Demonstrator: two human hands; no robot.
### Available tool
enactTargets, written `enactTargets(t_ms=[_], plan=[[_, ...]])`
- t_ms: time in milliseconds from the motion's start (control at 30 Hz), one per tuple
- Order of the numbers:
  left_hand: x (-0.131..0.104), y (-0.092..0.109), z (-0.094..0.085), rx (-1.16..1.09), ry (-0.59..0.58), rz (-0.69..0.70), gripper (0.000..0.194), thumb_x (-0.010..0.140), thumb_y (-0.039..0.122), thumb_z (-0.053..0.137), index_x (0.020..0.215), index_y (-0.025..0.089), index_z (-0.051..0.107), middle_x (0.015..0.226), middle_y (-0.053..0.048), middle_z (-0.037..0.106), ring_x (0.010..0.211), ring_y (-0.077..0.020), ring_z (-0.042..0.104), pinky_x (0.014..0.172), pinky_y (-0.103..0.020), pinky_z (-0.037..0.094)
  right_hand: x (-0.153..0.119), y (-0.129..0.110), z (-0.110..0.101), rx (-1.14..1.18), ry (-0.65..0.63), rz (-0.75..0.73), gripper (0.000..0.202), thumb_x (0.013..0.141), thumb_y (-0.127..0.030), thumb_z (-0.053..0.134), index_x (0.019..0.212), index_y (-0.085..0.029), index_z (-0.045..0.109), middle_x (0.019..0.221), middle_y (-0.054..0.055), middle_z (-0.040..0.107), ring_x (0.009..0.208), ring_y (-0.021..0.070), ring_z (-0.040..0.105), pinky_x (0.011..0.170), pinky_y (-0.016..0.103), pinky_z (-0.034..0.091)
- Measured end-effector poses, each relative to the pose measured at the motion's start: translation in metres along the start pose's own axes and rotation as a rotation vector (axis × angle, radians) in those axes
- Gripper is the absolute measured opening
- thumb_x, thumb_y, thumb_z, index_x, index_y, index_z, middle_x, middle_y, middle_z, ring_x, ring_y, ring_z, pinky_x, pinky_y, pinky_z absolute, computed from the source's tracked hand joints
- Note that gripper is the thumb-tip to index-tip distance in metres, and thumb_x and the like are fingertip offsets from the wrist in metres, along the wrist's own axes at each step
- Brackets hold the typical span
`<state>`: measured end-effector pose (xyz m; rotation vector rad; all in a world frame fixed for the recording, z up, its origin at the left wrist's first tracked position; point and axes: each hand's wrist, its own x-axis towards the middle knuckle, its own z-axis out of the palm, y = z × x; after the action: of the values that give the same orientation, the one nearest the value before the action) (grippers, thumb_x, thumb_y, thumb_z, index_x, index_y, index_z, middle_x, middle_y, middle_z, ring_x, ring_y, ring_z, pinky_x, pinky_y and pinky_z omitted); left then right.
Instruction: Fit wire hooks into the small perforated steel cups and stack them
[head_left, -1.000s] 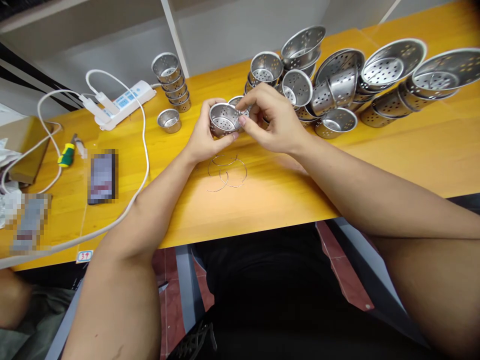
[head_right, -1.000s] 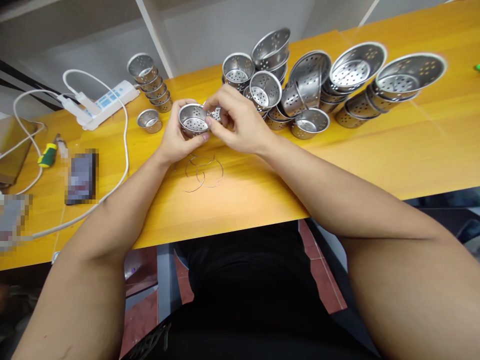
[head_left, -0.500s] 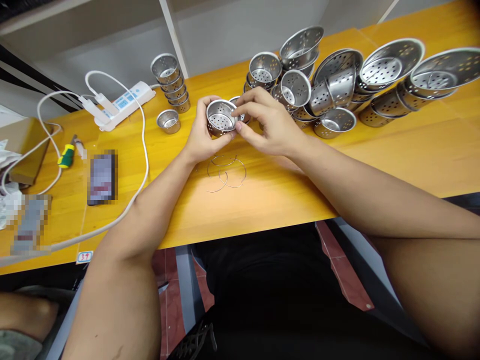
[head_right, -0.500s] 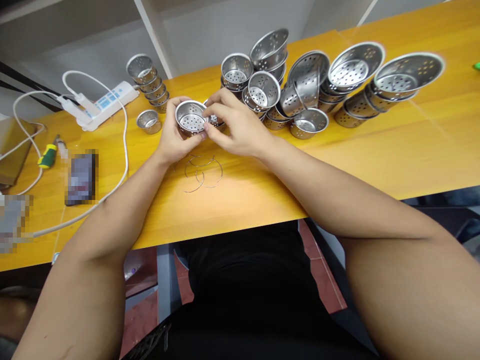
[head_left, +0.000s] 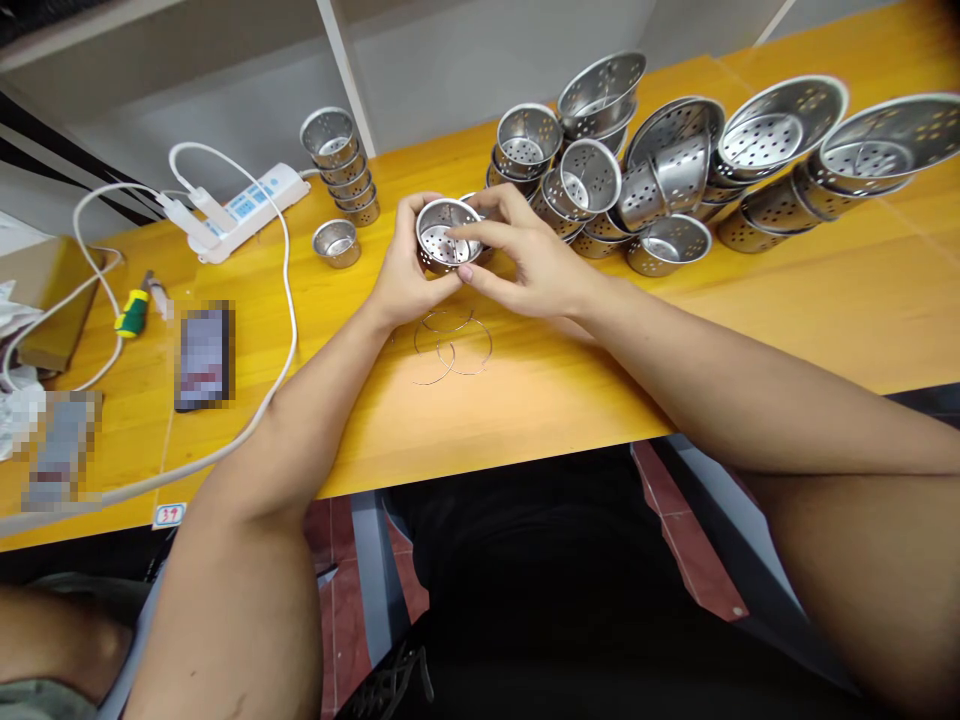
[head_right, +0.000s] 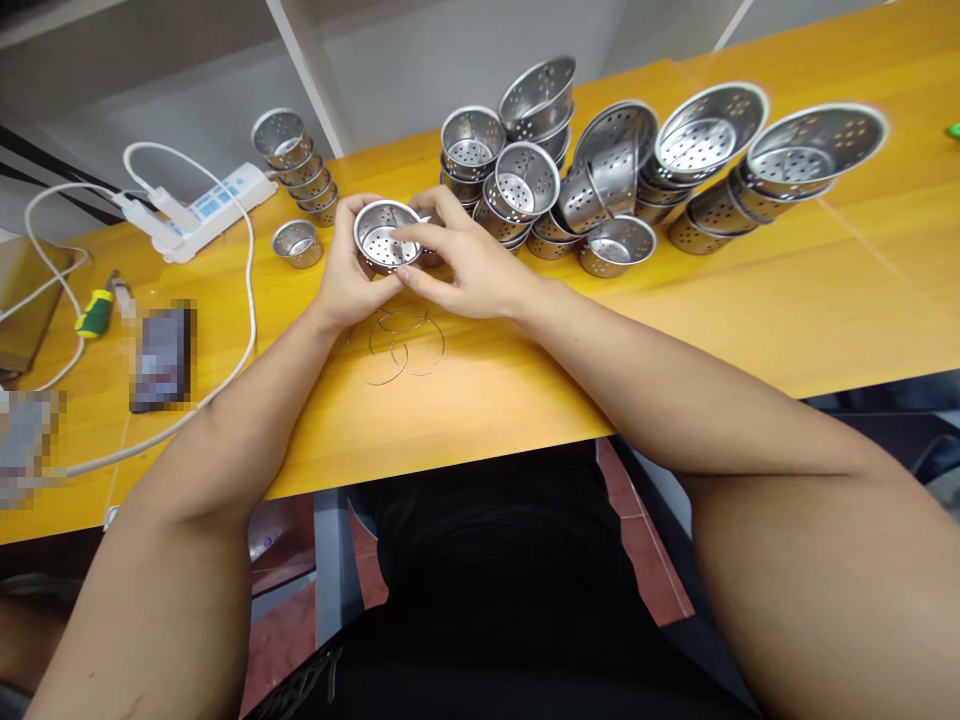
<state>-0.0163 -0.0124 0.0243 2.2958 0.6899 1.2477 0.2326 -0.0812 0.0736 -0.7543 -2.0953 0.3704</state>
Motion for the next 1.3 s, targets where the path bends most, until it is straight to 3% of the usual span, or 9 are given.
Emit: enactTargets(t_ms=[133,267,500,633,733,833,1033,1167,1300], plan=[[0.0,-0.011,-0.004,0.072,0.081,-0.026,0.104,0.091,0.098,0.075,0.167,0.037,0.038,0.154,-0.012,0.059,0.144,-0.0321,0.07,0.127,-0.052,0.062,0.004,-0.007,-0.009,-0.048,0.099,-0.003,0.058,0.104,-0.072,0.08,0.15,-0.037,0.074,0.159,0.016,0.065,0.15,0.0457,0.064,0.123,0.068,0.062],[-0.001,-0.028,-0.017,0.176,0.257,-0.088,0.102,0.083,0.091,0.091,0.162,0.041,0.052,0.16,-0.012,0.055,0.156,-0.0357,0.059,0.124,-0.049,0.063,0.006,-0.016,-0.016,-0.042,0.165,0.091,0.05,0.107,-0.06,0.08,0.15,-0.037,0.07,0.159,0.017,0.065,0.125,0.0411,0.075,0.109,0.061,0.07],[-0.003,-0.035,-0.029,0.004,0.302,-0.22,0.106,0.084,0.086,0.094,0.168,0.043,0.048,0.167,-0.012,0.061,0.15,-0.0347,0.066,0.127,-0.057,0.062,0.0,-0.005,0.002,-0.091,0.086,0.083,0.054,0.109,-0.047,0.077,0.158,-0.031,0.062,0.152,0.017,0.068,0.132,0.0418,0.075,0.118,0.061,0.068],[0.001,-0.028,-0.019,0.078,0.202,-0.124,0.1,0.093,0.089,0.083,0.173,0.042,0.043,0.172,-0.013,0.064,0.153,-0.0333,0.07,0.124,-0.052,0.065,0.001,-0.001,0.002,-0.095,0.087,0.054,0.058,0.11,-0.046,0.075,0.166,-0.036,0.061,0.163,0.017,0.063,0.138,0.0429,0.073,0.122,0.063,0.066],[0.004,-0.024,-0.008,0.016,0.084,-0.097,0.108,0.095,0.095,0.074,0.179,0.042,0.032,0.18,-0.013,0.057,0.167,-0.0373,0.063,0.132,-0.055,0.062,0.004,-0.002,-0.003,-0.144,0.064,0.004,0.04,0.114,-0.048,0.068,0.153,-0.039,0.071,0.161,0.014,0.065,0.14,0.041,0.071,0.121,0.065,0.065],[0.005,-0.023,-0.004,-0.05,0.004,-0.11,0.11,0.096,0.095,0.074,0.181,0.046,0.027,0.187,-0.01,0.05,0.177,-0.0388,0.054,0.143,-0.058,0.053,0.006,-0.002,-0.007,-0.202,0.04,0.024,0.028,0.12,-0.049,0.059,0.137,-0.034,0.076,0.146,0.013,0.071,0.133,0.0369,0.072,0.116,0.059,0.065],[-0.003,-0.023,-0.009,0.008,-0.058,-0.14,0.111,0.097,0.092,0.074,0.182,0.041,0.024,0.193,-0.014,0.044,0.185,-0.0412,0.042,0.154,-0.065,0.035,0.009,0.005,-0.007,-0.268,0.046,0.116,0.037,0.124,-0.056,0.05,0.123,-0.03,0.077,0.133,0.012,0.075,0.117,0.0322,0.073,0.106,0.05,0.063],[-0.009,-0.021,-0.006,-0.005,-0.14,-0.176,0.111,0.098,0.08,0.081,0.182,0.04,0.02,0.192,-0.017,0.044,0.18,-0.0429,0.048,0.148,-0.07,0.042,0.011,0.012,0.001,-0.339,0.029,0.176,0.038,0.124,-0.052,0.049,0.116,-0.028,0.077,0.13,0.014,0.075,0.109,0.0309,0.072,0.101,0.049,0.061],[-0.012,-0.021,-0.003,-0.027,-0.11,-0.238,0.102,0.098,0.061,0.088,0.176,0.039,0.026,0.177,-0.018,0.056,0.157,-0.04,0.07,0.135,-0.068,0.059,0.012,0.015,0.003,-0.383,-0.013,0.222,0.038,0.123,-0.049,0.049,0.113,-0.026,0.076,0.129,0.017,0.075,0.108,0.0325,0.071,0.099,0.05,0.06]])
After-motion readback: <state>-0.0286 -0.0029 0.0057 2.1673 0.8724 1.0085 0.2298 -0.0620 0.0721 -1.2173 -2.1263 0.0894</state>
